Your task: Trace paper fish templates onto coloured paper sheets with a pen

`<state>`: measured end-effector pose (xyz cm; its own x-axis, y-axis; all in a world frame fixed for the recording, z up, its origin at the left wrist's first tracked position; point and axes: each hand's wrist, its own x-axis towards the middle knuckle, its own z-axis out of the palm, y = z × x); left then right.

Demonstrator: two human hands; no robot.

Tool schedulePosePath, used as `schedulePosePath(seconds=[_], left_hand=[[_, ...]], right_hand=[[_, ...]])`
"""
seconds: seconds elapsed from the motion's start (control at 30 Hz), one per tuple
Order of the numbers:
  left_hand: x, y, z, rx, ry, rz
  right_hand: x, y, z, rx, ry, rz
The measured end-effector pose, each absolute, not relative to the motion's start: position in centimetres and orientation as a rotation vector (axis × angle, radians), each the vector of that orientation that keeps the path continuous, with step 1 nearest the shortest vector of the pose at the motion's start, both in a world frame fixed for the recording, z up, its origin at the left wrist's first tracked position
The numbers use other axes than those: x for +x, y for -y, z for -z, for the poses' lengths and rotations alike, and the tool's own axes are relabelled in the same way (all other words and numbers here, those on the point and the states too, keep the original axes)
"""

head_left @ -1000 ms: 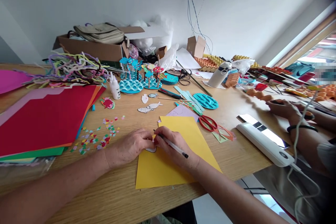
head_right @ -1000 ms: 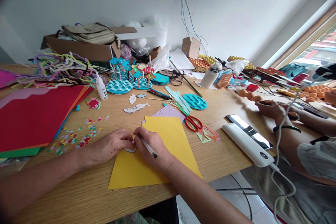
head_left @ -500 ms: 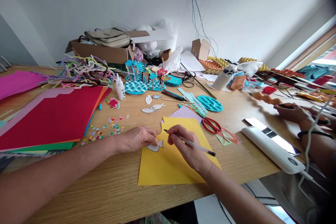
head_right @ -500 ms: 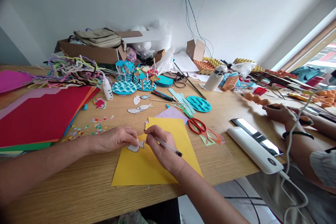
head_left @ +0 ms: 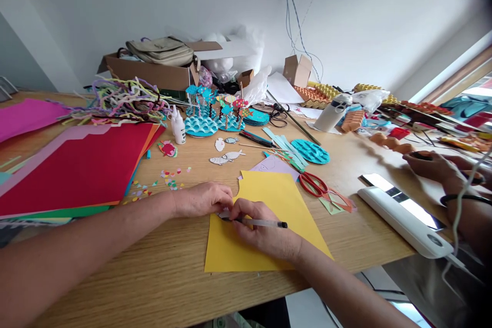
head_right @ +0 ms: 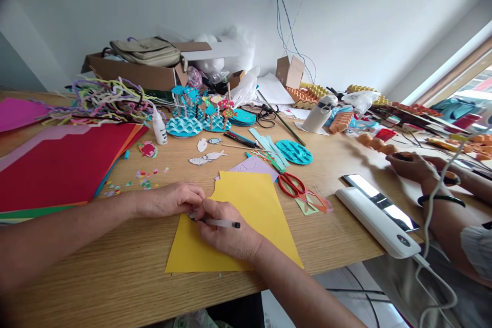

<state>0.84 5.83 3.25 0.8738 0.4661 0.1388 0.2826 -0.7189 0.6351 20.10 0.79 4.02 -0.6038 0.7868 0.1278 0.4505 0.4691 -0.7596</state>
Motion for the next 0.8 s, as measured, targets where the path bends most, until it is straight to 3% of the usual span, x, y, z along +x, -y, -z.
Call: schedulePosePath(seconds=[0.8], left_hand=[[0.80,-6.26,-2.68,2.357,-0.510,-0.387]], right_hand=[[19.53,-0.80,-3.81,-1.071,2.318,-0.880]])
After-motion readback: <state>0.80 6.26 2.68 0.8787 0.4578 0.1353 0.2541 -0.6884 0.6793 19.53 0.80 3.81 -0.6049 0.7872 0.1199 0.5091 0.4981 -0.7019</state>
